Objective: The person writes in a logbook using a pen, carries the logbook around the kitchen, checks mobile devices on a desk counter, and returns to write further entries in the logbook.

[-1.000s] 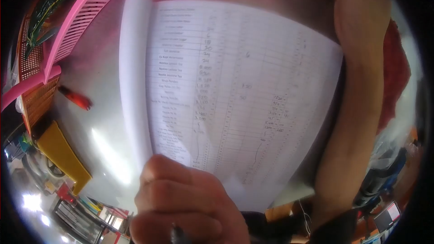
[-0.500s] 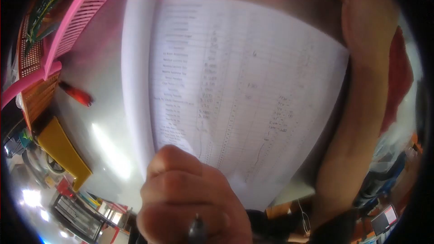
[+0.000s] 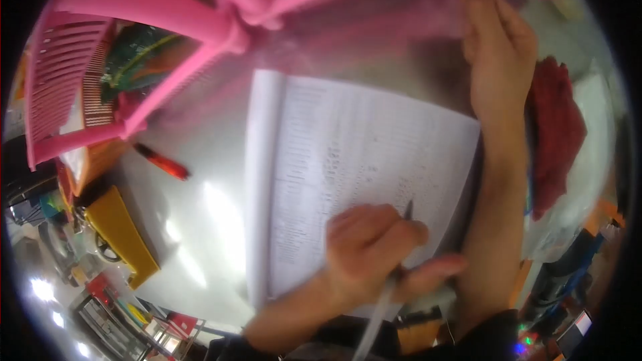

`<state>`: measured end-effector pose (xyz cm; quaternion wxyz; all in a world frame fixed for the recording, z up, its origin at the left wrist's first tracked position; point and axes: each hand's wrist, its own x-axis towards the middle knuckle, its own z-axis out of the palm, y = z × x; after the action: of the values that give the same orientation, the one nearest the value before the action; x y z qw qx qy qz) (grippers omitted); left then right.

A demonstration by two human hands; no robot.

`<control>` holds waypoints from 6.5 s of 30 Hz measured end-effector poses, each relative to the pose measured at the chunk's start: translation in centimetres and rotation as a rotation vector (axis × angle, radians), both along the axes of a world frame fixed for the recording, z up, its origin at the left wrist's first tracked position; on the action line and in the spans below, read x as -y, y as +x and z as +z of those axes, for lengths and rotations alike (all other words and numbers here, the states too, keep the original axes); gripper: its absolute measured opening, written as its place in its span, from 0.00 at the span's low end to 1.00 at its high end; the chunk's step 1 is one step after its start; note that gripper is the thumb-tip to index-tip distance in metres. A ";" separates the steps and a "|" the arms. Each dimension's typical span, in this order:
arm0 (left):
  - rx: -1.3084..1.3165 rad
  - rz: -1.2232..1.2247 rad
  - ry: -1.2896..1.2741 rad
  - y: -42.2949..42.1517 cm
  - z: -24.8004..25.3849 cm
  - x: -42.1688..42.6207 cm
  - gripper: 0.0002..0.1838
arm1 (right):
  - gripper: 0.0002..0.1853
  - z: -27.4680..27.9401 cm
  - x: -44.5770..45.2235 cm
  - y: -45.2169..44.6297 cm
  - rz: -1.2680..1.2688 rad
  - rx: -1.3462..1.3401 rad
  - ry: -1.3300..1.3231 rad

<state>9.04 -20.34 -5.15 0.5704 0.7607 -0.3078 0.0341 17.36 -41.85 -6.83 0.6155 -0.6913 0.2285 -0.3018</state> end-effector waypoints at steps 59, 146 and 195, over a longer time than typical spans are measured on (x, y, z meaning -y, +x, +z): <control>-0.134 -0.237 0.203 -0.4 0.2 -0.3 0.15 | 0.16 1.8 -1.5 1.7 -0.136 0.035 -0.090; 0.193 -0.197 0.011 -1.0 -0.2 -0.9 0.20 | 0.13 0.3 0.1 1.7 -0.116 -0.011 0.026; 0.155 -0.162 -0.009 -0.8 0.0 -0.9 0.26 | 0.12 0.5 0.0 1.7 -0.118 0.007 0.087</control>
<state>8.25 -19.41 -5.15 0.5493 0.7257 -0.4114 0.0482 19.09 -41.84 -6.33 0.6267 -0.6482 0.2799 -0.3298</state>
